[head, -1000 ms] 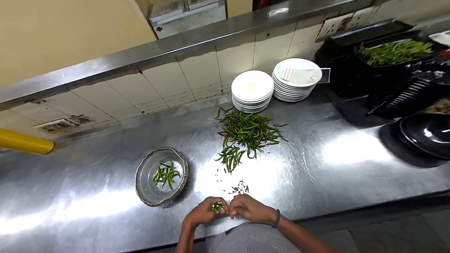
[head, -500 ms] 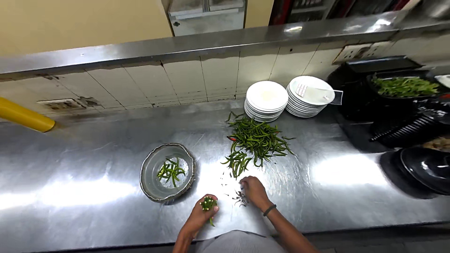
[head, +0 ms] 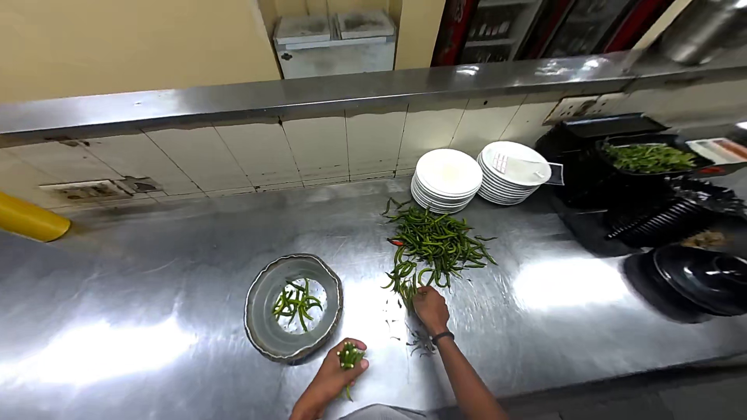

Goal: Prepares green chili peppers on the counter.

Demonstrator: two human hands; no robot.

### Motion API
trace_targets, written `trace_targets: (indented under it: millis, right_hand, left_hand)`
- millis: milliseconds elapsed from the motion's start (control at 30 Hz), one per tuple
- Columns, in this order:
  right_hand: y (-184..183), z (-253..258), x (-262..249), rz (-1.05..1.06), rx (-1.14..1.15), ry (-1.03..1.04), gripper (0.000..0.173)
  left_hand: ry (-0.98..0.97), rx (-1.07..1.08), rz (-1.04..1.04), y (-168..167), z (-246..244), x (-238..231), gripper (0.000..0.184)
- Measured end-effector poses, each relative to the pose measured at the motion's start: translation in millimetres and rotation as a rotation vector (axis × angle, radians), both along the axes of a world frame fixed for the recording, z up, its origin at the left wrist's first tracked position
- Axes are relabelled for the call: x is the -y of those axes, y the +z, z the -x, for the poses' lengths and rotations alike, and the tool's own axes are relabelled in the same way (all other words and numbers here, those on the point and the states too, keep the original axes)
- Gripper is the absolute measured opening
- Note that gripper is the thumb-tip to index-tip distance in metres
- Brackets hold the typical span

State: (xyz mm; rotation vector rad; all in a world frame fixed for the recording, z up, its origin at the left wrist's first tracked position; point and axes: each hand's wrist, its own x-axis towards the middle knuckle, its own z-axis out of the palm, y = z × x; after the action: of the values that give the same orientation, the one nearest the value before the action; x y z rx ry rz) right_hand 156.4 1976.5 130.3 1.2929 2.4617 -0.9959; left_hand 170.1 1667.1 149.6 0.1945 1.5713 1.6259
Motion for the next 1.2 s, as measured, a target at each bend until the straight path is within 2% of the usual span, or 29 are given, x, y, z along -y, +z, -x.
trace_targets:
  millis: [133,200,267,333,400,533,667,867,900,1067,1200]
  right_hand:
    - [-18,-32,2,0.285,-0.365,-0.249,0.031]
    - [0,-46,14,0.569,-0.553,-0.384,0.037]
    - [18,-56,26,0.801,-0.648,-0.435,0.035]
    - [31,-69,40,0.87,-0.627,-0.398,0.027]
    - [35,-80,52,0.817,-0.584,-0.255,0.027]
    - [26,-81,60,0.578,-0.522,0.019,0.02]
    - [28,-81,58,0.607,-0.453,0.099,0.015]
    - [17,-97,26,0.566,-0.407,0.247,0.015]
    - [16,-99,20,0.604,-0.404,0.228,0.014]
    - [39,-104,-7,1.124,-0.221,-0.015,0.007]
    - [37,-108,-15,1.361,-0.138,-0.08,0.009]
  left_hand:
    - [-0.073,0.009,0.035,-2,6,10,0.042]
    - [-0.079,0.042,0.013,-3,9,10,0.042]
    - [-0.054,0.083,-0.028,-10,15,2,0.049]
    - [-0.046,0.124,-0.047,-14,16,-12,0.061]
    - [-0.041,0.114,-0.064,-6,17,-29,0.064]
    - [-0.001,-0.088,0.024,2,23,-67,0.058]
    - [0.042,-0.243,0.162,-11,11,-90,0.072]
    - [0.061,-0.435,0.343,-13,-19,-110,0.058]
    - [0.067,-0.442,0.335,-12,-24,-114,0.056]
    - [0.095,-0.419,0.228,5,-40,-126,0.051]
    - [0.018,-0.434,0.164,6,-37,-125,0.048]
